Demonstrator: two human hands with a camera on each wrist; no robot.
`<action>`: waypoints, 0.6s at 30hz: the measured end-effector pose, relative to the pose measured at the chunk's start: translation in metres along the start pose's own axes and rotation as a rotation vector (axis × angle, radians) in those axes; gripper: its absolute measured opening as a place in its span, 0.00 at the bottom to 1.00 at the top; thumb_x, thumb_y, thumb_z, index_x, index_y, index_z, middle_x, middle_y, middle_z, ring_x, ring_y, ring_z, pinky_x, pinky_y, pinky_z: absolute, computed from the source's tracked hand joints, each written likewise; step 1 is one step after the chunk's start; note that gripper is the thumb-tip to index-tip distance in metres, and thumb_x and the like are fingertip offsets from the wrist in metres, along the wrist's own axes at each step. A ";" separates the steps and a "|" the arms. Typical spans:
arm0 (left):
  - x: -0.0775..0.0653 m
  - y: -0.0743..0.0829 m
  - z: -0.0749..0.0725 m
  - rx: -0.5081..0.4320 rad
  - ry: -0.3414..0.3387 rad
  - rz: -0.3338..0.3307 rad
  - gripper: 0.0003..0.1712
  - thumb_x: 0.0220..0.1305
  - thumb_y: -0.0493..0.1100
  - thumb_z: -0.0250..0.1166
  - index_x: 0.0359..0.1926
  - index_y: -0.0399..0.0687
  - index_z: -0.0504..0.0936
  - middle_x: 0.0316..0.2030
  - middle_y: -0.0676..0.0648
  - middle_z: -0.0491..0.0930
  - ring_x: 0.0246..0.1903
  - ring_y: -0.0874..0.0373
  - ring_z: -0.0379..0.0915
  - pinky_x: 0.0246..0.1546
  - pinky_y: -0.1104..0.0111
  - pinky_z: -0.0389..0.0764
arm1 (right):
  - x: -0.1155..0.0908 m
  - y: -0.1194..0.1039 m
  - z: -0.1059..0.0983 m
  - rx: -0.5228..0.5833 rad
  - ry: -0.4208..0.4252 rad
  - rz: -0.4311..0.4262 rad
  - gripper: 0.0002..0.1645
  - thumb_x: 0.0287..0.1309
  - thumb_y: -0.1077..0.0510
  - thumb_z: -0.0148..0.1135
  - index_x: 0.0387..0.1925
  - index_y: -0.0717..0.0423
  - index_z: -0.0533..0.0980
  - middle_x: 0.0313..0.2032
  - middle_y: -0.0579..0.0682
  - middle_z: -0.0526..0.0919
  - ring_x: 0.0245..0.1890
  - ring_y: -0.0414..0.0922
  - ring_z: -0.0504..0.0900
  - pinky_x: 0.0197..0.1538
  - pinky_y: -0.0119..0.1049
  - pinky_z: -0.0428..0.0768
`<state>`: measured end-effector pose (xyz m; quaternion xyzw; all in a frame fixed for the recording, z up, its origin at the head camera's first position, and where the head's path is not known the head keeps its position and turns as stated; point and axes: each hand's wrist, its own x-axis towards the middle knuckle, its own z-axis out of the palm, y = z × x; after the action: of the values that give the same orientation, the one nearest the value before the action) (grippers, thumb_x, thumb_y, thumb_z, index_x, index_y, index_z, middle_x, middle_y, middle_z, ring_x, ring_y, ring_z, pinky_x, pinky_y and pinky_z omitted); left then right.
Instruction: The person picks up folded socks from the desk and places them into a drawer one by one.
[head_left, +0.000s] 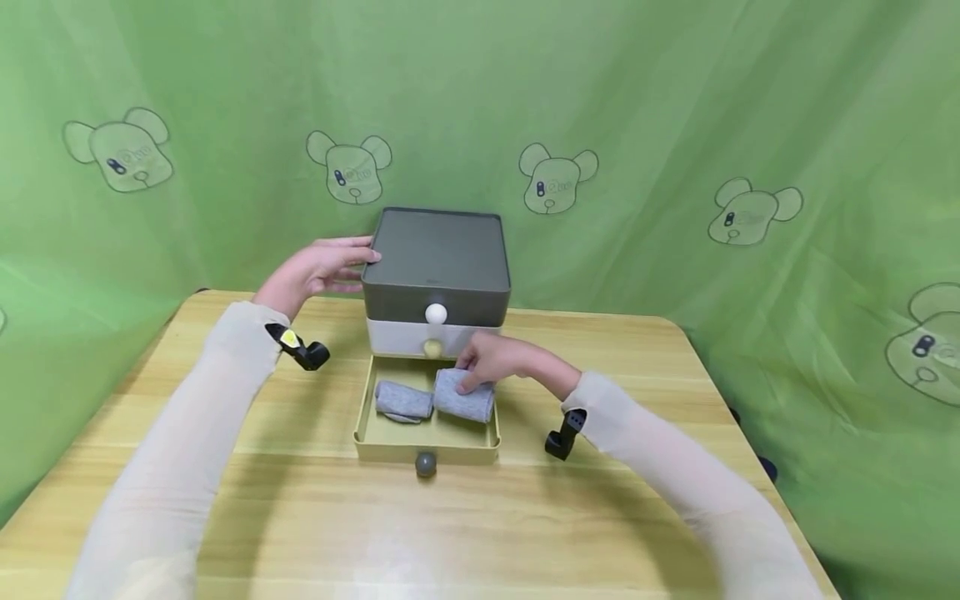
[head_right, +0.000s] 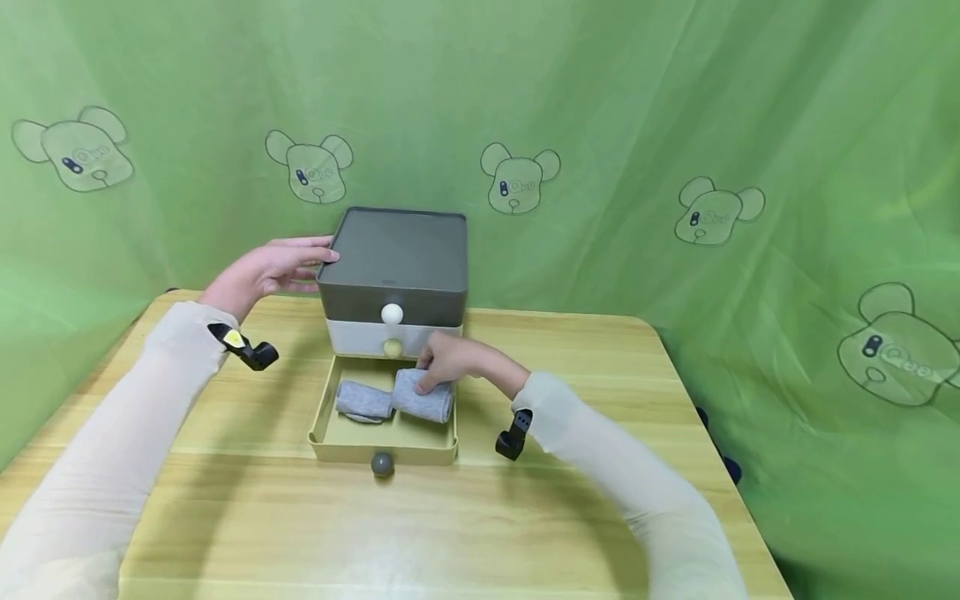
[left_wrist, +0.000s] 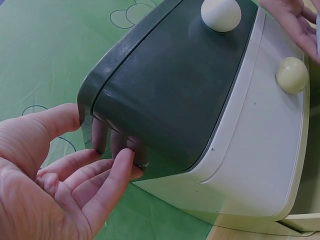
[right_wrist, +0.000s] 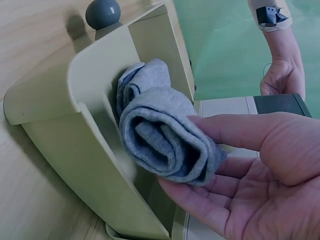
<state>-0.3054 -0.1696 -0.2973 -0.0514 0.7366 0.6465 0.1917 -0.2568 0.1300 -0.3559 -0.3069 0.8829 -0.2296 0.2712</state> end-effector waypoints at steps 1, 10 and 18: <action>0.000 0.001 -0.001 -0.004 0.003 0.002 0.41 0.73 0.42 0.62 0.80 0.57 0.53 0.77 0.42 0.60 0.76 0.41 0.57 0.75 0.54 0.70 | 0.001 0.000 0.000 -0.005 -0.001 0.001 0.08 0.56 0.60 0.73 0.36 0.62 0.86 0.21 0.40 0.75 0.23 0.34 0.67 0.25 0.23 0.65; 0.001 0.000 -0.003 -0.004 0.004 0.007 0.41 0.74 0.42 0.61 0.80 0.58 0.53 0.77 0.43 0.61 0.75 0.42 0.60 0.74 0.55 0.71 | 0.008 -0.003 0.006 -0.071 -0.021 0.010 0.16 0.56 0.61 0.74 0.17 0.54 0.76 0.15 0.40 0.66 0.17 0.34 0.63 0.22 0.23 0.62; 0.002 -0.002 -0.002 -0.010 -0.002 0.012 0.41 0.73 0.41 0.62 0.80 0.56 0.54 0.77 0.43 0.60 0.76 0.40 0.57 0.74 0.54 0.71 | 0.019 0.003 0.017 -0.167 -0.027 0.008 0.09 0.54 0.60 0.75 0.24 0.56 0.81 0.18 0.40 0.69 0.21 0.35 0.65 0.25 0.23 0.65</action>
<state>-0.3068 -0.1715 -0.2999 -0.0473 0.7334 0.6515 0.1885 -0.2603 0.1151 -0.3767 -0.3278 0.8965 -0.1499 0.2577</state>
